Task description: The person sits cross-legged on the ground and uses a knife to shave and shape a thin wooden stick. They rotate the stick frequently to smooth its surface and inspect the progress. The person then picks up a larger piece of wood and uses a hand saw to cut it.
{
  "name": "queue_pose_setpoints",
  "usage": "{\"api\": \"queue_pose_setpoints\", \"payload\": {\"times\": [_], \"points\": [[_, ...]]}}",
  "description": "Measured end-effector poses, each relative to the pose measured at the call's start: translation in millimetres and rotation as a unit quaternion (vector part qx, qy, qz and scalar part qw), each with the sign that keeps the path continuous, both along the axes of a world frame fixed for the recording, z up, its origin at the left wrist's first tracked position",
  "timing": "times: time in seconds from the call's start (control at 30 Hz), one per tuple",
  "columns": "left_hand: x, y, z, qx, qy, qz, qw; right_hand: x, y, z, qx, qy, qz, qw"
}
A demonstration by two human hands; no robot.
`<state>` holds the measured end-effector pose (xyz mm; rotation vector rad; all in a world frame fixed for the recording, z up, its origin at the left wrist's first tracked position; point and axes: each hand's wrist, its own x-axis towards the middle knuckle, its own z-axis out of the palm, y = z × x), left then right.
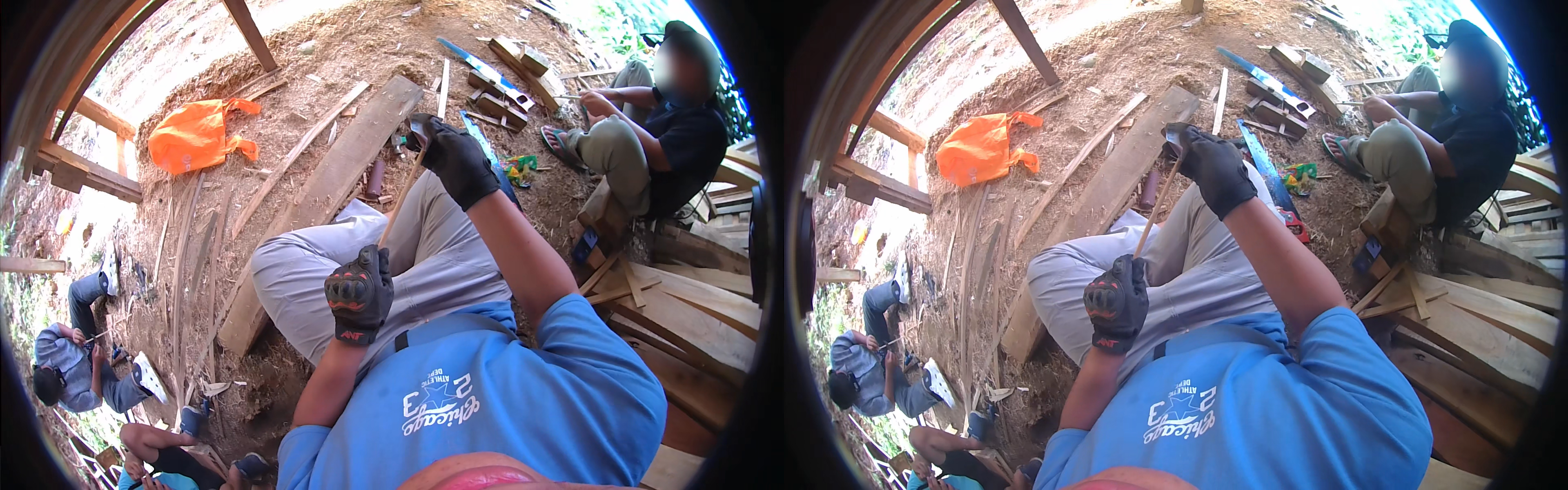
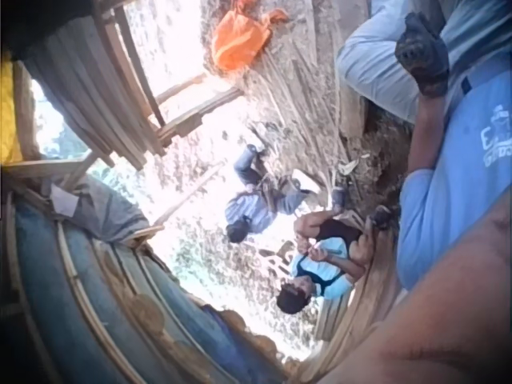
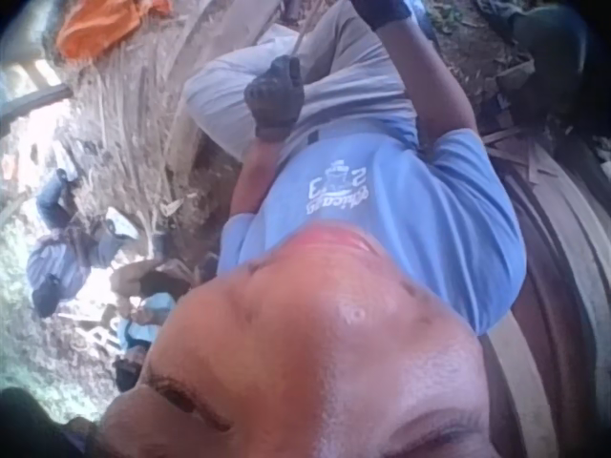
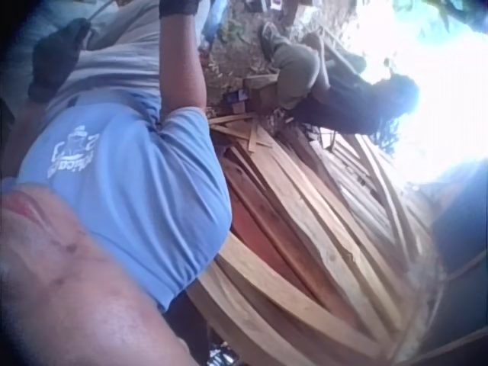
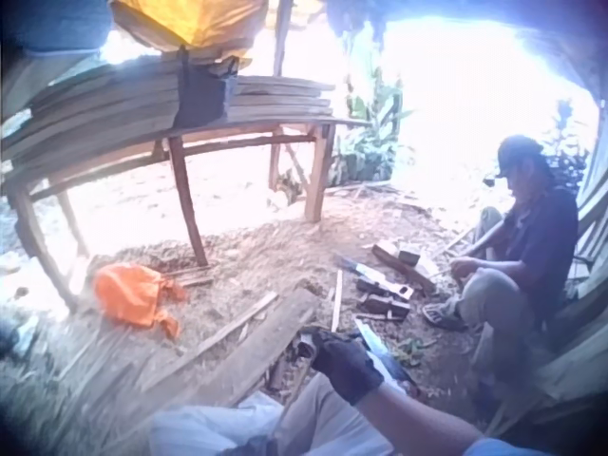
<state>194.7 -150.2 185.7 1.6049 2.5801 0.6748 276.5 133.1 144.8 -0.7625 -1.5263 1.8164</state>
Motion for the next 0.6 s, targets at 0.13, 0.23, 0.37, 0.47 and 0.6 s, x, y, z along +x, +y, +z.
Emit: {"api": "queue_pose_setpoints", "payload": {"times": [0.13,0.23,0.37,0.47,0.6], "points": [[-2.3,1.1,-8.3,0.025,0.006,-0.008,1.0,-4.8,-26.2,18.3,-0.21,0.083,-0.089,0.97],[-1.4,7.3,-13.2,-0.003,-0.028,0.007,1.0,-1.9,-68.6,38.1,-0.244,0.071,-0.038,0.966],[-1.1,21.7,-6.7,-0.008,-0.096,0.016,0.995,-6.4,-121.2,39.5,-0.276,0.042,0.012,0.96],[0.5,17.1,-11.2,0.066,-0.214,0.028,0.974,2.5,-121.3,27.2,-0.255,0.061,0.061,0.963],[-2.0,9.7,10.0,0.064,-0.458,0.029,0.886,14.9,-77.8,16.7,0.03,-0.027,0.034,0.999]]}}
